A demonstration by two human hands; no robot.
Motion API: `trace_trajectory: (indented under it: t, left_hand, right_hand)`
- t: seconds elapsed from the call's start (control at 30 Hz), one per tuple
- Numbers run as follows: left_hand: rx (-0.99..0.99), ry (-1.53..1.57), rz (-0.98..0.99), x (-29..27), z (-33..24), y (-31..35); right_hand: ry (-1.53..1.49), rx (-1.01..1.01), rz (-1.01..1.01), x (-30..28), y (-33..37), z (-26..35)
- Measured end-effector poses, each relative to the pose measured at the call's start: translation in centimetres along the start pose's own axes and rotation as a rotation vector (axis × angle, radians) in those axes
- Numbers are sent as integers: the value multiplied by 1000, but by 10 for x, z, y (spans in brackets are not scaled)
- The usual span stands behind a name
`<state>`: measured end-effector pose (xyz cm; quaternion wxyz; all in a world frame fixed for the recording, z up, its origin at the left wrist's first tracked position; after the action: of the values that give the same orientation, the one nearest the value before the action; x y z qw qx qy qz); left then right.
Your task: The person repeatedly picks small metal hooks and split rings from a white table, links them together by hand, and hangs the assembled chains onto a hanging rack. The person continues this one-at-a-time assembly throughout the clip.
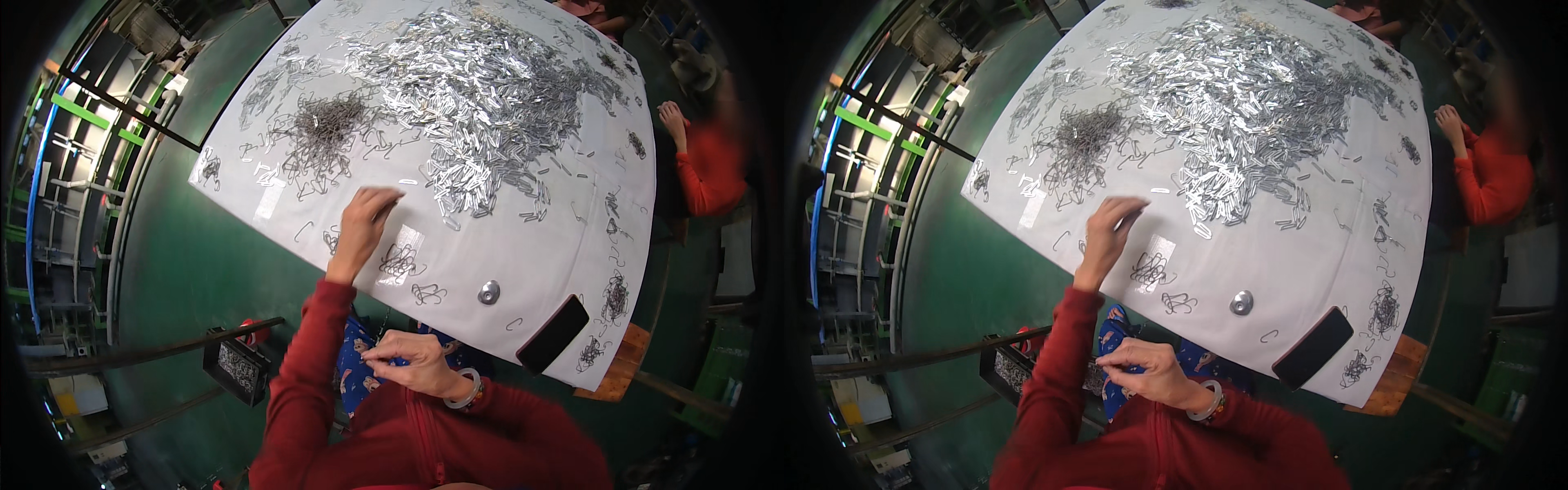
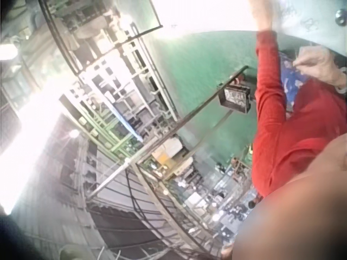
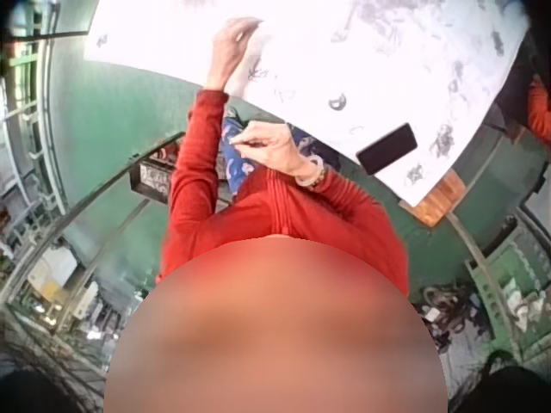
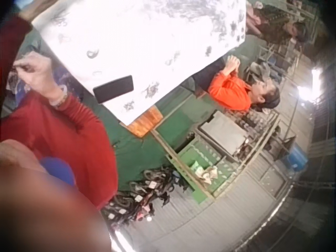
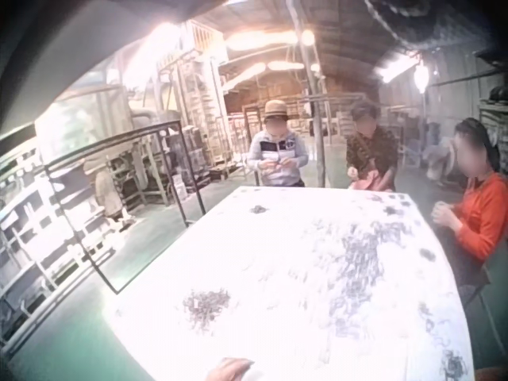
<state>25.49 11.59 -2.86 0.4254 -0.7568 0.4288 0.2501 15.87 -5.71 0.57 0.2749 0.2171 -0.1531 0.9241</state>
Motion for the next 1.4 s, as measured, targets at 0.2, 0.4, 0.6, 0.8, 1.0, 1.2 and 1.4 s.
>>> trace_trajectory:
  t: [0.2, 0.4, 0.6, 0.8, 1.0, 1.2, 1.4]
  left_hand:
    - [400, -355, 344, 93, 17, -72]
    - [219, -360, 259, 64, 18, -57]
    - [-374, 245, 269, -3, -2, 23]
    - [-577, 511, 203, -77, -44, 100]
    - [-429, 565, 84, -122, -94, 156]
    - [-339, 203, -178, -127, -107, 172]
    - [-507, 464, -304, -111, -95, 185]
  right_hand:
    - [41, -16, 20, -3, 2, -2]
    - [47, -9, 42, 3, 3, 6]
    - [44, 56, 12, 7, 10, 4]
    - [-37, 70, -84, 1, 12, -5]
    - [-97, 73, -149, 0, 17, -5]
    - [34, -32, -149, 3, 19, 3]
    - [324, -197, -23, 13, 16, 12]
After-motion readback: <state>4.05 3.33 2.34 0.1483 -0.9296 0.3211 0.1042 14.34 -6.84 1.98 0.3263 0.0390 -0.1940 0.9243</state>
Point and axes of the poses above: each hand's wrist, its own y-axis away from the middle knuckle, its own x-axis out of the palm, z = x × y, the point moved 7 cm from there along -y, towards the middle knuckle, and after that the axes turned 14 degrees about -y, right-handed, at the moved point
